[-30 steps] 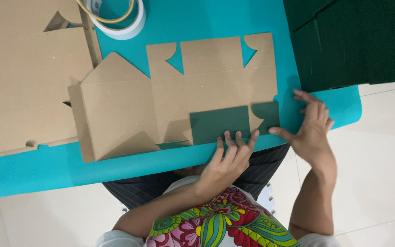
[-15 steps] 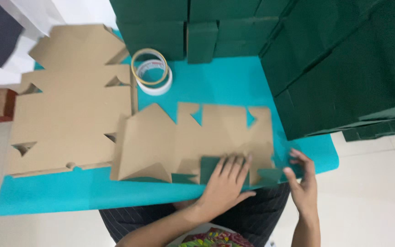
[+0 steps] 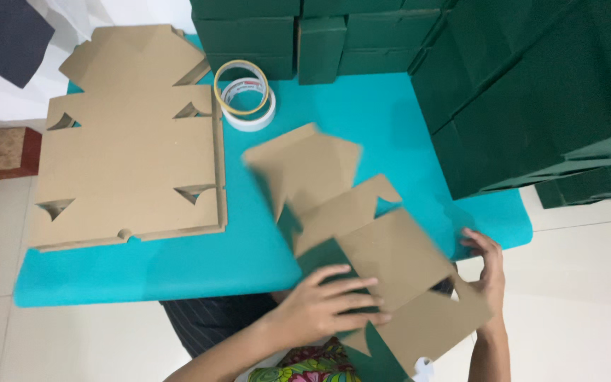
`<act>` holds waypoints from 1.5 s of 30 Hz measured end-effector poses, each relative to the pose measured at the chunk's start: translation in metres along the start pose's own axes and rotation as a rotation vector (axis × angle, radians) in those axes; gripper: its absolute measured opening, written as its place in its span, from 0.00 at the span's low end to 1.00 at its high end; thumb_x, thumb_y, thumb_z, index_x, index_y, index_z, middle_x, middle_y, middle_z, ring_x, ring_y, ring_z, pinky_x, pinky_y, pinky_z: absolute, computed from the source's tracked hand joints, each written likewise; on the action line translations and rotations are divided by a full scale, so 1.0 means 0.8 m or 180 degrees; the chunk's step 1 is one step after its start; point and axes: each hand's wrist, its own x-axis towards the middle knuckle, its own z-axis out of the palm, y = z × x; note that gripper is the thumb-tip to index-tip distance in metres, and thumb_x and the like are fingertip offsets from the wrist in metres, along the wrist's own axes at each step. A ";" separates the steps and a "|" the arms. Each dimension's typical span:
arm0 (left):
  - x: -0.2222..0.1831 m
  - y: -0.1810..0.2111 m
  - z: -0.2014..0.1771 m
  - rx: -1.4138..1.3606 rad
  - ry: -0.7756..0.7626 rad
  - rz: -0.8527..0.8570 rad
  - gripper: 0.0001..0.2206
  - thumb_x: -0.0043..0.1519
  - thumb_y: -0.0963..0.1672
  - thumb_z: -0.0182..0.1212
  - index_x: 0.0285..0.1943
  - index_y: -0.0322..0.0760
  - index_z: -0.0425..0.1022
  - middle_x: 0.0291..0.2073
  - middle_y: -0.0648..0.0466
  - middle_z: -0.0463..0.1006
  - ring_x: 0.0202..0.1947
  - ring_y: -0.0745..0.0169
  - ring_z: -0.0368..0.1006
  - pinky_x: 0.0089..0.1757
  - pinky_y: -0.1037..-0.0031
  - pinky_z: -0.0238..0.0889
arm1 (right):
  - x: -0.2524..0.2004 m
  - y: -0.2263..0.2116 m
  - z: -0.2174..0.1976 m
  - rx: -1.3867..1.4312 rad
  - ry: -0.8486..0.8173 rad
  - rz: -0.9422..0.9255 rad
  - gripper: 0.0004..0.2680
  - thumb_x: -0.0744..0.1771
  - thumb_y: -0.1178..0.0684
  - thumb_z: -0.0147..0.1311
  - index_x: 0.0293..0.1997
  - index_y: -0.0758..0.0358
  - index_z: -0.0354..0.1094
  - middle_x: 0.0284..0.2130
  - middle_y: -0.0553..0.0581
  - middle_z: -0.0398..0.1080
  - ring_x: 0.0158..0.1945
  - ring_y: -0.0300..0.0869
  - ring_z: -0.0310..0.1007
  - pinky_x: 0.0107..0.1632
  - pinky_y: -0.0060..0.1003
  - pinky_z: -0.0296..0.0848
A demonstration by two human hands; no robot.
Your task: The person folds a green cardboard box by hand at a table, tucking the flaps and lid together, then places it onto a stack with others.
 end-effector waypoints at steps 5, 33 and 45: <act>-0.035 -0.027 -0.022 -0.0202 0.0232 -0.0518 0.11 0.58 0.47 0.66 0.49 0.62 0.79 0.53 0.68 0.79 0.62 0.54 0.70 0.60 0.52 0.46 | 0.007 -0.033 0.022 -0.0225 -0.0184 -0.0627 0.19 0.62 0.56 0.62 0.59 0.61 0.62 0.58 0.63 0.64 0.64 0.53 0.62 0.66 0.46 0.61; -0.192 0.012 -0.007 0.3553 0.1871 -0.1200 0.05 0.61 0.45 0.66 0.43 0.51 0.84 0.43 0.59 0.82 0.43 0.61 0.78 0.46 0.64 0.75 | 0.005 -0.239 0.229 -0.1455 0.0427 -0.3609 0.09 0.65 0.60 0.60 0.41 0.45 0.83 0.27 0.45 0.70 0.26 0.35 0.64 0.33 0.27 0.75; -0.163 -0.027 -0.073 0.3221 0.1885 -0.1281 0.07 0.64 0.41 0.60 0.36 0.40 0.83 0.38 0.54 0.84 0.39 0.59 0.82 0.42 0.72 0.79 | 0.000 -0.238 0.232 -0.1171 -0.0486 -0.3203 0.09 0.67 0.53 0.50 0.46 0.51 0.79 0.36 0.51 0.74 0.31 0.42 0.70 0.38 0.36 0.72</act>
